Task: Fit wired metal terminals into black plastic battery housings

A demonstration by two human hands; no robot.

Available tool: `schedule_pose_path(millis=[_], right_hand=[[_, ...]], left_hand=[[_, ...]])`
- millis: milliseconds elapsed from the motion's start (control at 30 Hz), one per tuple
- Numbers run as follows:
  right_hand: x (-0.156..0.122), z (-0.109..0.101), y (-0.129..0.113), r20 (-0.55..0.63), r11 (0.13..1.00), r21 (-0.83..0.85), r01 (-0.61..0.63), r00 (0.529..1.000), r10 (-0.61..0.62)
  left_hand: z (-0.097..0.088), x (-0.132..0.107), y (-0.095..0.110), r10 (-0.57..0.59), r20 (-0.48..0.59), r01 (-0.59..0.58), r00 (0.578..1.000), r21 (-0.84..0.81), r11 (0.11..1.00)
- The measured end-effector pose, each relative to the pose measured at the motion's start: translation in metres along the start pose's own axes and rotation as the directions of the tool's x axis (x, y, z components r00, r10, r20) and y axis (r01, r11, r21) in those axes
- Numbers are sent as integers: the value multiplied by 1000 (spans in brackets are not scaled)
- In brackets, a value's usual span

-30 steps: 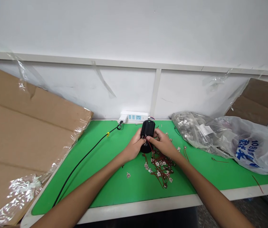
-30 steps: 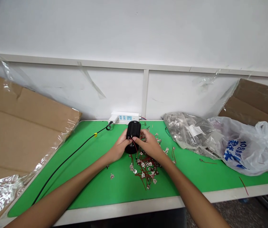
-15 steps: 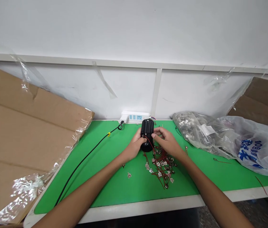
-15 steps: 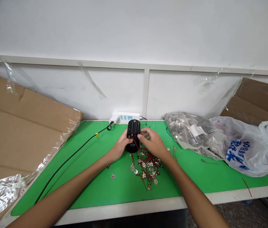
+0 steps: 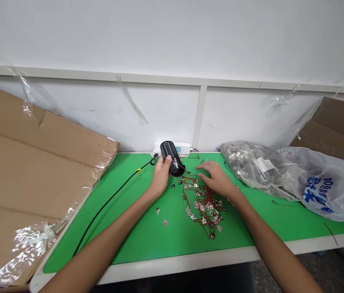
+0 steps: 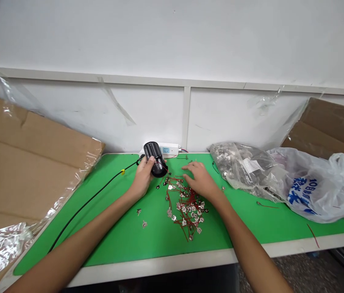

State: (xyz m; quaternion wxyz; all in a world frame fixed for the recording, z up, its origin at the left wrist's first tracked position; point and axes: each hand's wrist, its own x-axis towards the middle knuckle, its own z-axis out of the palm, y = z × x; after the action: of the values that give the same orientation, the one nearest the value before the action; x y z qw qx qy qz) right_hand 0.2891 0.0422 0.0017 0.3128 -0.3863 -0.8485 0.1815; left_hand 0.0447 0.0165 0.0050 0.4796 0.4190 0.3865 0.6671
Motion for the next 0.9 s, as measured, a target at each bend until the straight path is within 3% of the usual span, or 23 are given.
schedule_pose_path(millis=[200,400,600,733,900], right_hand=[[8,29,10,30,997,-69,-27,999,29],[14,27,15,33,999,-36,-39,999,40],[6,24,-10,12,999,8,41,999,-41],[7,33,-17,75,998,15,62,995,-63],[10,41,-10,117,999,25,33,992,-36]], left_hand=[[-7,7,-10,11,-18,-11,1000,7,1000],[-14,10,-14,-52,-5,52,999,-47,998],[-18,14,-21,-35,-65,33,997,-28,999],[-17,15,-25,-18,-93,18,996,1,1000],[-12,12,-21,-25,-99,28,995,34,999]])
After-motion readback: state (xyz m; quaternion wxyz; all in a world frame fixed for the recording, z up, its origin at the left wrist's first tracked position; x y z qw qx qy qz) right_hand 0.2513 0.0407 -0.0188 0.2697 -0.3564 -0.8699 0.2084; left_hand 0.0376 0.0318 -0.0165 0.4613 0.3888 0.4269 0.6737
